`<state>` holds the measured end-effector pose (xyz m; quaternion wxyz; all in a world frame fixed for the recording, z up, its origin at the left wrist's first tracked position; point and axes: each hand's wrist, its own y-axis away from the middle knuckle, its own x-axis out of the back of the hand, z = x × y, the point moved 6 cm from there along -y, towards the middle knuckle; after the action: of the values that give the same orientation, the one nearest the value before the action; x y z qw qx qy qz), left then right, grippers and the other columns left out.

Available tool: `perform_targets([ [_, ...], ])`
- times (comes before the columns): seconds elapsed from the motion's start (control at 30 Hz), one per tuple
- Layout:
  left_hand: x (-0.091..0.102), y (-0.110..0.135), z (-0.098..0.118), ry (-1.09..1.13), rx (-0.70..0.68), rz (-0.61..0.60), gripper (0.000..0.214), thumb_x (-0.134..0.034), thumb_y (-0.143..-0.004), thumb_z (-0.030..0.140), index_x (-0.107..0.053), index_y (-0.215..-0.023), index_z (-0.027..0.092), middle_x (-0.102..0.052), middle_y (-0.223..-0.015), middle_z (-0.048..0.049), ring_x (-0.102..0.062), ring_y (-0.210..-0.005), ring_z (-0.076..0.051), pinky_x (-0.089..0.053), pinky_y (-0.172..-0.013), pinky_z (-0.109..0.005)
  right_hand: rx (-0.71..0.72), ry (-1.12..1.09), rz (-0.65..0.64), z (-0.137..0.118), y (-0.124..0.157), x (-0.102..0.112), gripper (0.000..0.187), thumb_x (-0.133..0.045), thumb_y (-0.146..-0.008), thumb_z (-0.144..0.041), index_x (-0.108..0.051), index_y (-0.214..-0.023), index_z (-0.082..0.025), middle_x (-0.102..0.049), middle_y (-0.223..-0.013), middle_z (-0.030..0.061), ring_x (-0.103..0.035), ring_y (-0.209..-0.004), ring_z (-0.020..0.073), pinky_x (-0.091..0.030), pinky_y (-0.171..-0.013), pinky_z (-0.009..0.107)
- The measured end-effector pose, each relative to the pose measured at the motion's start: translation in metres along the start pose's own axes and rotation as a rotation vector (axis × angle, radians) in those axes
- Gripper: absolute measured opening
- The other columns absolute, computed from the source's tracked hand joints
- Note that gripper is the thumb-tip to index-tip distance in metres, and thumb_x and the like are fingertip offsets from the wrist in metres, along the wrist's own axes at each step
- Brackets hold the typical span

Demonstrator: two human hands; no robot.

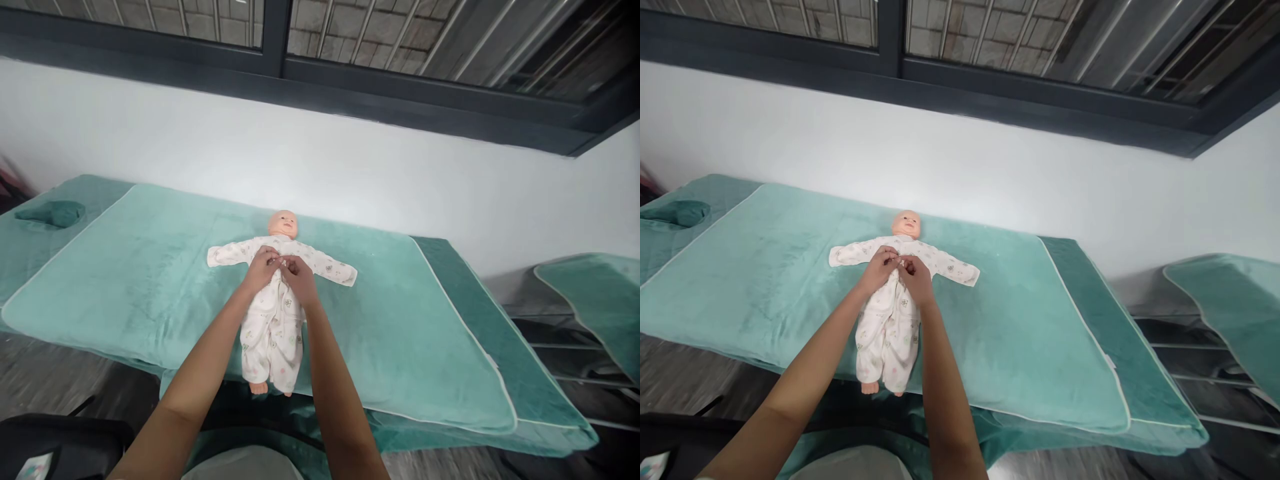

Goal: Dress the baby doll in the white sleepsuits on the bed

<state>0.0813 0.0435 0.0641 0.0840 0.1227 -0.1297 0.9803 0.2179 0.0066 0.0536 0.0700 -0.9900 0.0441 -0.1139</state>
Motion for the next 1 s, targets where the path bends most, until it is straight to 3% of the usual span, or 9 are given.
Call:
perform_targets([
  [0.17,0.0,-0.001,-0.003,0.016,0.093,0.003,0.014,-0.072,-0.08,0.032,-0.071,-0.076,0.019,-0.058,-0.109,-0.0069,-0.059,-0.093,-0.018,-0.048,-0.088,-0.033,0.077,0.162,0.031,0.0,0.006,-0.006,0.049,-0.059,-0.083,-0.036,-0.06,-0.132,-0.025,-0.06,-0.087,-0.0005,-0.053,-0.072,0.0148,-0.048,-0.07,0.029],
  [0.27,0.0,-0.002,-0.005,0.016,0.098,0.02,0.005,-0.072,-0.076,0.023,-0.07,-0.075,0.019,-0.059,-0.108,-0.0057,-0.06,-0.09,-0.016,-0.049,-0.086,-0.032,0.087,0.036,0.058,0.007,0.009,-0.006,0.057,-0.061,-0.082,-0.033,-0.054,-0.137,-0.025,-0.062,-0.092,0.0001,-0.056,-0.075,0.0146,-0.049,-0.072,0.029],
  [0.4,-0.001,-0.004,-0.007,-0.002,0.062,0.035,0.005,-0.067,-0.076,0.016,-0.071,-0.075,0.019,-0.06,-0.103,-0.0052,-0.061,-0.092,-0.017,-0.05,-0.085,-0.031,0.092,-0.124,0.117,0.014,0.009,-0.001,0.043,-0.057,-0.085,-0.032,-0.056,-0.127,-0.023,-0.062,-0.098,0.0016,-0.056,-0.072,0.0124,-0.049,-0.067,0.027],
  [0.6,-0.002,-0.002,-0.008,-0.042,-0.013,0.077,0.009,-0.065,-0.078,0.013,-0.071,-0.077,0.019,-0.061,-0.103,-0.0056,-0.062,-0.094,-0.017,-0.051,-0.083,-0.031,0.046,0.016,0.159,0.015,0.003,0.002,0.033,-0.06,-0.079,-0.03,-0.06,-0.111,-0.022,-0.064,-0.096,0.001,-0.053,-0.066,0.0115,-0.045,-0.062,0.026],
  [0.8,0.0,0.005,-0.006,-0.118,-0.113,0.111,0.006,-0.066,-0.084,0.02,-0.072,-0.083,0.02,-0.062,-0.106,-0.0067,-0.062,-0.1,-0.02,-0.051,-0.086,-0.034,-0.002,0.052,0.162,0.01,0.0,0.002,0.032,-0.061,-0.076,-0.031,-0.063,-0.107,-0.023,-0.063,-0.09,-0.0019,-0.048,-0.062,0.0113,-0.041,-0.059,0.025],
  [1.0,-0.003,0.011,-0.003,-0.212,-0.199,0.165,0.008,-0.064,-0.086,0.018,-0.072,-0.084,0.021,-0.063,-0.106,-0.0072,-0.062,-0.103,-0.022,-0.051,-0.091,-0.037,-0.008,0.053,0.149,0.006,0.001,0.003,0.03,-0.061,-0.077,-0.031,-0.064,-0.106,-0.024,-0.065,-0.097,-0.0017,-0.045,-0.06,0.0101,-0.041,-0.06,0.026],
])
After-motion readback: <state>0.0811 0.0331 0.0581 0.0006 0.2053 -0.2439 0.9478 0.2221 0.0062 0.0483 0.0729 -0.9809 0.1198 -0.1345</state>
